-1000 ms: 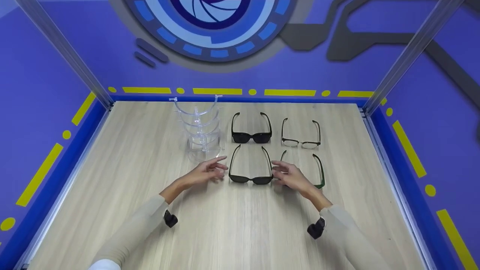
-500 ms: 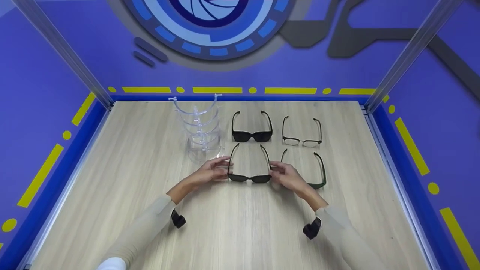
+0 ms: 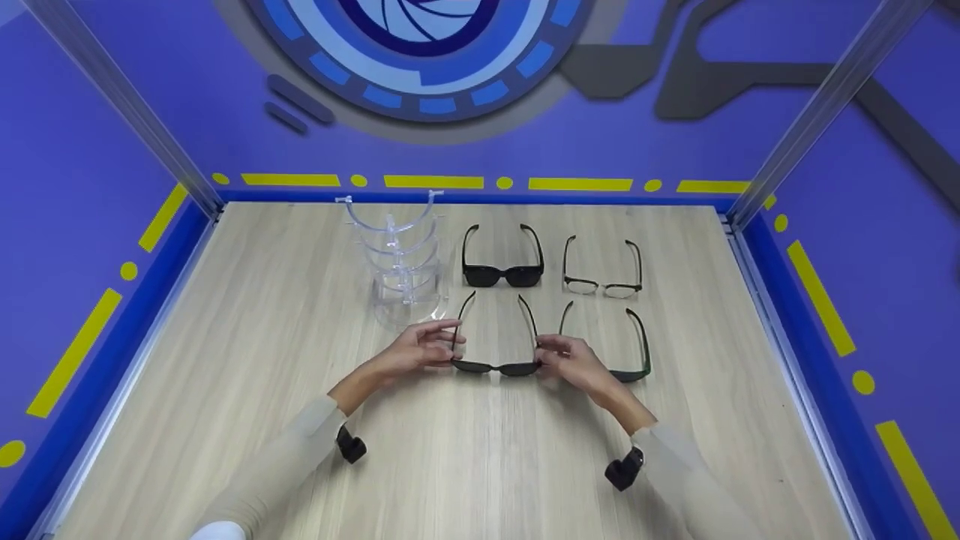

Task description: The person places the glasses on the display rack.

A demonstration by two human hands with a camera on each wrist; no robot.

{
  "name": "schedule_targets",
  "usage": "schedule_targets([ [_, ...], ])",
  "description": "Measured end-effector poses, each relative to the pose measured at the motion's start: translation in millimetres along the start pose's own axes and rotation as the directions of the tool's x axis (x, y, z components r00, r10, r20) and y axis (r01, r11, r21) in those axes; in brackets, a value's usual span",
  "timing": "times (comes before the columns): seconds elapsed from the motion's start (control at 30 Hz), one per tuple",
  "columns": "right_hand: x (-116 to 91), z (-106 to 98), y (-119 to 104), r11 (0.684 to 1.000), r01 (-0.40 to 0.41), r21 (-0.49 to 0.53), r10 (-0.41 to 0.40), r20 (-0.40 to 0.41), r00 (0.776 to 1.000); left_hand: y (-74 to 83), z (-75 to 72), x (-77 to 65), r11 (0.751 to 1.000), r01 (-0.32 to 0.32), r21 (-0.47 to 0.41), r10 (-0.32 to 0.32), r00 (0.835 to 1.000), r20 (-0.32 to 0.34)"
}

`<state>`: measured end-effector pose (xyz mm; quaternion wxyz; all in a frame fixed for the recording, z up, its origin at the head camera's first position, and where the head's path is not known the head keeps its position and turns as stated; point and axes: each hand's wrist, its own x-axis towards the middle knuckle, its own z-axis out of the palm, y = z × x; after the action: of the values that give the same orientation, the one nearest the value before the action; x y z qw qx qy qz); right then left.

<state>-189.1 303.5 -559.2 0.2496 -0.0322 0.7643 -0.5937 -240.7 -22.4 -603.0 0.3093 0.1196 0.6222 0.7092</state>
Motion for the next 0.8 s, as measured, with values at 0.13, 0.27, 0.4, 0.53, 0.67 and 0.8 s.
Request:
schedule_targets([
  [0.13,-2,1,0,0.999,-0.025,0.021,0.025,-0.003,1.0,1.7,-0.4,-4.9,1.0,-0.007,-0.004,0.007,1.0,0.003],
  [0.27,-4,2,2,1.0,-0.014,0.025,0.014,-0.013,1.0,3.3,-1.4,-10.0,1.0,0.004,-0.013,-0.004,1.0,-0.001],
  [0.4,-3,4,4,0.998,0.02,0.06,-0.02,-0.01,1.0,5.0,-1.9,-15.7,1.0,0.002,-0.016,-0.003,1.0,-0.005],
  [0.53,-2,5,6,0.995,0.041,0.09,-0.042,0.01,0.999,5.6,-3.1,-20.6,1.0,-0.001,-0.024,0.0,1.0,-0.011],
  [0.67,-2,6,8,0.995,0.036,0.09,-0.04,0.04,0.998,7.0,-4.7,-26.4,0.999,0.006,-0.039,-0.006,1.0,-0.005],
  [0.8,-1,10,9,0.995,0.036,0.095,-0.044,0.076,0.996,8.1,-6.4,-32.4,0.999,0.013,-0.05,-0.013,1.0,0.001],
])
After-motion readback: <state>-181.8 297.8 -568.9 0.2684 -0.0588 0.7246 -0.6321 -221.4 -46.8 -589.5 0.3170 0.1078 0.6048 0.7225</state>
